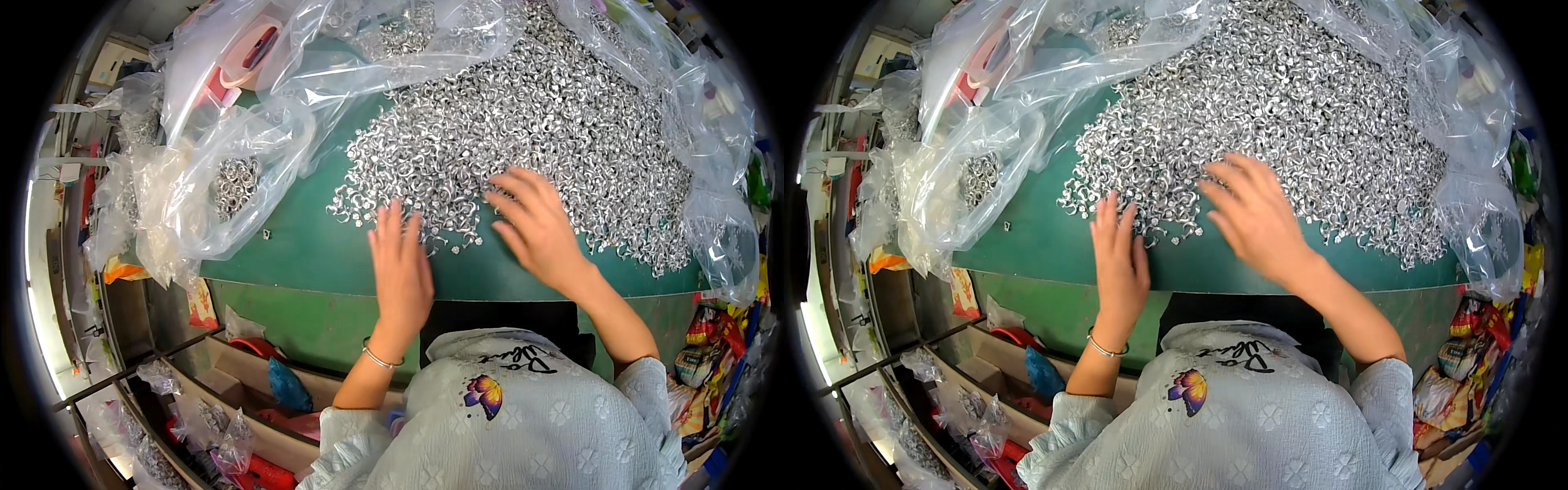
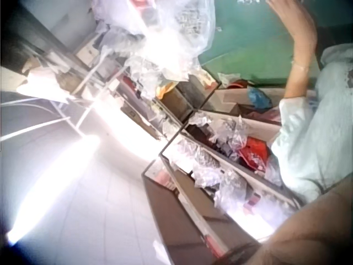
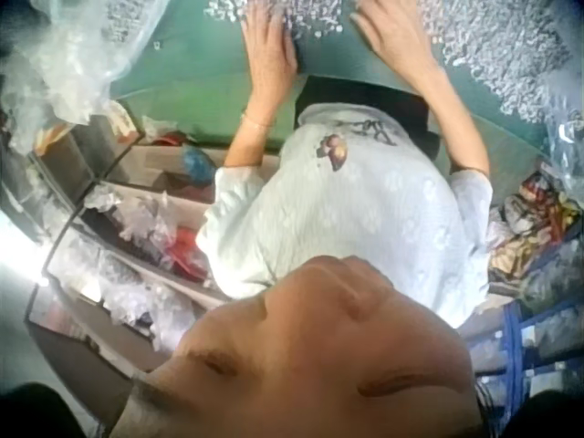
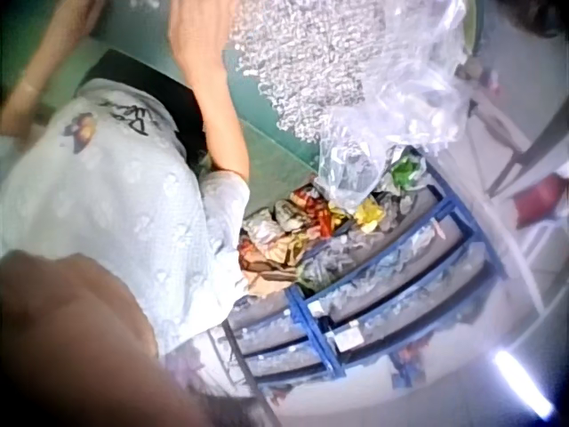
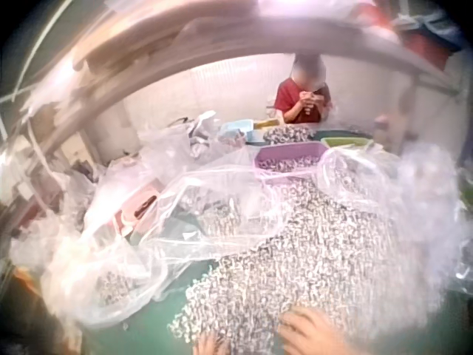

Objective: The person sorts small silver metal components by hand on a green workbench, picking through a large pile and moving individual pieces into smaller groups.

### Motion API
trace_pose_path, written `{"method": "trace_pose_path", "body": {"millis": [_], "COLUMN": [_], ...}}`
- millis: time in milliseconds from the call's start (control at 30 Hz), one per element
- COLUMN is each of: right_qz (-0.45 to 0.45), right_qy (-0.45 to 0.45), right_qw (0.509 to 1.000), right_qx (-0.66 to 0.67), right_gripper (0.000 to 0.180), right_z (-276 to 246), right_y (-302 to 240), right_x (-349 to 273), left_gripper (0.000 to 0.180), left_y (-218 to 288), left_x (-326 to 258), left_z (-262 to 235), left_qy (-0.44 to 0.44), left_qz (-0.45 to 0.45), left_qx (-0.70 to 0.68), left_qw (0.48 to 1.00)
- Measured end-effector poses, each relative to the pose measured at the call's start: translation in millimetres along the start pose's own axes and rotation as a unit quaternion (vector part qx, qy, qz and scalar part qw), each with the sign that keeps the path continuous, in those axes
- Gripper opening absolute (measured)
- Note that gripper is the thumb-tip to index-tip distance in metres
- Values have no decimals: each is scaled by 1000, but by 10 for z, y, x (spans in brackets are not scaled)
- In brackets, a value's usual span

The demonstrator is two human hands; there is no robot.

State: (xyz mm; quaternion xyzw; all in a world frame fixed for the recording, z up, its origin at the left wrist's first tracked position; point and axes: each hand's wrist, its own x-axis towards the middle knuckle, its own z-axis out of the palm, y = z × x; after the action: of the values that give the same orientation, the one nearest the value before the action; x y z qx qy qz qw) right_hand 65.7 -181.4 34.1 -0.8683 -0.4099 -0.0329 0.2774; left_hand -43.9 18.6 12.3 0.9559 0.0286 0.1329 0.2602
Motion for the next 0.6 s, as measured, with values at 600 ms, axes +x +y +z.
{"method": "trace_pose_path", "body": {"millis": [600], "right_qz": [-1], "right_qy": [-86], "right_qw": [991], "right_qx": [-105], "right_gripper": [46], "right_z": [48], "right_y": [-142], "right_x": [-240], "left_gripper": [25], "left_y": [-10], "left_x": [-141], "left_z": [-28], "left_qy": [0], "left_qz": [30], "left_qx": [-10], "left_qw": [1000]}}
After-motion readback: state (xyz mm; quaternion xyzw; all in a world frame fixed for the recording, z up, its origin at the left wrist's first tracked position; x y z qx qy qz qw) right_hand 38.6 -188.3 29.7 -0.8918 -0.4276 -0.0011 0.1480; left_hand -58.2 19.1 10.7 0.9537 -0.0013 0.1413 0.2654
